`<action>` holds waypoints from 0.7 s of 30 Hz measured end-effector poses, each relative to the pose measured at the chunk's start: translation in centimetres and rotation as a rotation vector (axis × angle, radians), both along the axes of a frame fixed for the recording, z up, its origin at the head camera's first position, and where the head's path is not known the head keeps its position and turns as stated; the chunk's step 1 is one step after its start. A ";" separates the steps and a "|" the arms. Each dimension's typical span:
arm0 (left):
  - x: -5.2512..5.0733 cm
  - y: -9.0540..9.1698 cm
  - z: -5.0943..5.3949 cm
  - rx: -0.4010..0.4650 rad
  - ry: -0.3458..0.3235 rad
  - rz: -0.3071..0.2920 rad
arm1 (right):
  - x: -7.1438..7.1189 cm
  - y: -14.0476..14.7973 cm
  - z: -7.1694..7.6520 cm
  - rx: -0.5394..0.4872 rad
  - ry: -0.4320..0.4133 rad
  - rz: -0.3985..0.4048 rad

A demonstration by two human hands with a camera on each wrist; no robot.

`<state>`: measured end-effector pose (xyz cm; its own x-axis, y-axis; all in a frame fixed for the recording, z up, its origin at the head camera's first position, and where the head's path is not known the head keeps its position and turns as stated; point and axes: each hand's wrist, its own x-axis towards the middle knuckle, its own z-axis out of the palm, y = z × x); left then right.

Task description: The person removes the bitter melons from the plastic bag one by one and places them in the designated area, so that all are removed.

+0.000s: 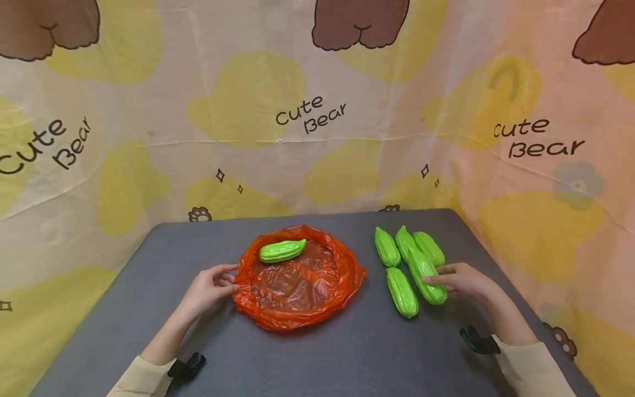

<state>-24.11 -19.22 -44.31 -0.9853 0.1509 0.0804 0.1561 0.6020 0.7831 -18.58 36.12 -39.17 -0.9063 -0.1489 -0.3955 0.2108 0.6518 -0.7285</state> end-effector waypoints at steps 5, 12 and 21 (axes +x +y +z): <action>0.0 0.0 0.0 0.014 0.008 -0.006 | 0.2 0.4 -0.4 0.003 -0.014 0.017; 0.0 -0.1 0.0 0.017 0.013 -0.013 | 0.4 0.7 -1.1 -0.018 -0.043 0.021; 0.1 -0.1 0.1 0.016 0.019 -0.013 | 0.3 0.7 -1.8 0.000 -0.064 0.030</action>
<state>-24.01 -19.33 -44.21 -0.9816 0.1621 0.1011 0.1783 0.5873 0.7895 -18.25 36.77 -40.93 -0.8744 -0.1763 -0.4520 0.2366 0.6583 -0.7146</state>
